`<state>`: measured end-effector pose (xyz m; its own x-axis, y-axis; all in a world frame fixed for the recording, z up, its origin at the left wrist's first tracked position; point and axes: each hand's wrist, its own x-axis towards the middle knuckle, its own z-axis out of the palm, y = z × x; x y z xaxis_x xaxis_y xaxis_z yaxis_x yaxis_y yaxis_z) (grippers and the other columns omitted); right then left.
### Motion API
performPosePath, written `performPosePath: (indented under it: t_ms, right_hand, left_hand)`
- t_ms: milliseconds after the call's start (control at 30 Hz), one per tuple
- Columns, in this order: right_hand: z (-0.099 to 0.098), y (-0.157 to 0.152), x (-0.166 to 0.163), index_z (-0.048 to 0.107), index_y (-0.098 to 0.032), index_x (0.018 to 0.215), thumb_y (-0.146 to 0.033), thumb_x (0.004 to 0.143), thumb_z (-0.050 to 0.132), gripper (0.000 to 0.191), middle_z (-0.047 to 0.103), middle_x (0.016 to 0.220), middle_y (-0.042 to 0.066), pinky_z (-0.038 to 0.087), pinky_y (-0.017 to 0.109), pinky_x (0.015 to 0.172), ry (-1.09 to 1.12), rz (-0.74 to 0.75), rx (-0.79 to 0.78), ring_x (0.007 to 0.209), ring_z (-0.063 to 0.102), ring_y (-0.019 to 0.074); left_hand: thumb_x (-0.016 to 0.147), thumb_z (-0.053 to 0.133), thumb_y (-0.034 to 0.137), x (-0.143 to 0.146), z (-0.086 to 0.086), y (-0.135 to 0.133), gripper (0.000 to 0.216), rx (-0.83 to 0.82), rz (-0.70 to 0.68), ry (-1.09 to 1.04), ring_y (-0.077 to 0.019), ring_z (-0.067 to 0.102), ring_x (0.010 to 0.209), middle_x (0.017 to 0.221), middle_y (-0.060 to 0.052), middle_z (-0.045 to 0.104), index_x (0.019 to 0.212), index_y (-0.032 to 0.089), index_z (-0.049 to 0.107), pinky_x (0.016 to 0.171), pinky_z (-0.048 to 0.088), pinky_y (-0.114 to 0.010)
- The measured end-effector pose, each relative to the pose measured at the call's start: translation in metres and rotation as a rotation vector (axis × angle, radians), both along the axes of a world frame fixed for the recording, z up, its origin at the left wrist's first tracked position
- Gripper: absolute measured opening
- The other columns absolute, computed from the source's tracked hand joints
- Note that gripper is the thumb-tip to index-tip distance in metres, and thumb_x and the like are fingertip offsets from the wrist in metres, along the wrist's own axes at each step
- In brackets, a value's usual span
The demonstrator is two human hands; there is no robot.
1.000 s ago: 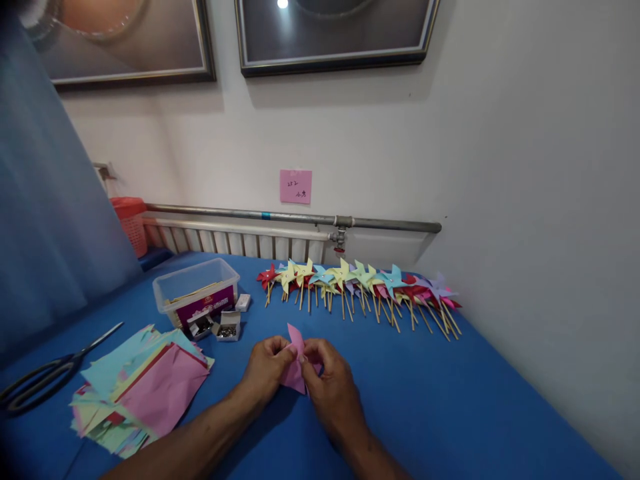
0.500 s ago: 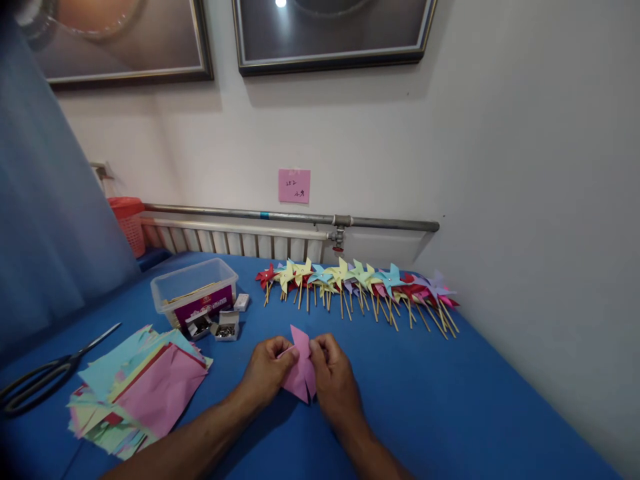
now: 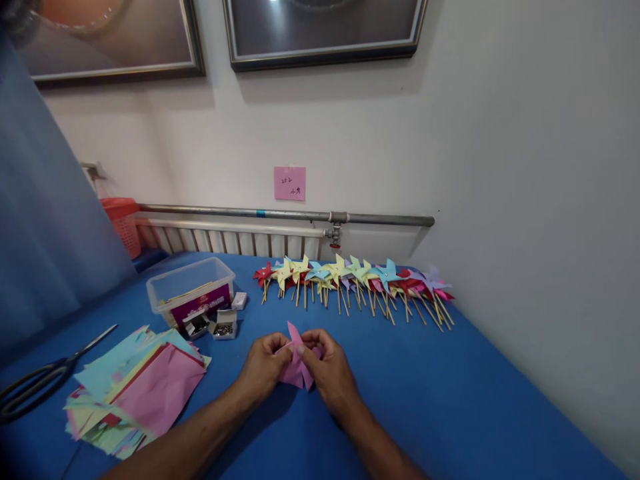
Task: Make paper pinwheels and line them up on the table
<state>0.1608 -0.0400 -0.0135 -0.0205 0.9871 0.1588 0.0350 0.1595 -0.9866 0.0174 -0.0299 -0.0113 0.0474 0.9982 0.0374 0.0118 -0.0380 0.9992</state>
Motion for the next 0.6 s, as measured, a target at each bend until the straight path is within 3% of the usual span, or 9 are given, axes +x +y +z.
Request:
performPosePath:
  t_ms: [300, 600]
  right_hand:
    - [0.0022, -0.0004, 0.0027, 0.065, -0.019, 0.094, -0.04, 0.074, 0.071, 0.03, 0.066, 0.082, 0.001, 0.048, 0.028, 0.066, -0.017, -0.051, -0.015, 0.071, 0.06, 0.0166]
    - [-0.0044, 0.0012, 0.0005, 0.064, -0.02, 0.089, -0.033, 0.078, 0.066, 0.017, 0.066, 0.079, 0.0, 0.048, 0.027, 0.064, -0.024, -0.095, 0.029, 0.07, 0.062, 0.0167]
  left_hand:
    - [0.058, 0.077, 0.047, 0.0034, -0.0032, 0.0033, 0.04, -0.101, 0.0, -0.122, -0.0063, 0.033, 0.046, 0.048, 0.006, 0.043, 0.056, 0.018, 0.051, 0.048, 0.023, -0.022]
    - [0.06, 0.076, 0.049, 0.0073, -0.0006, 0.0, 0.04, -0.108, -0.04, -0.177, -0.0072, 0.035, 0.048, 0.052, 0.004, 0.046, 0.058, 0.017, 0.053, 0.05, 0.027, -0.023]
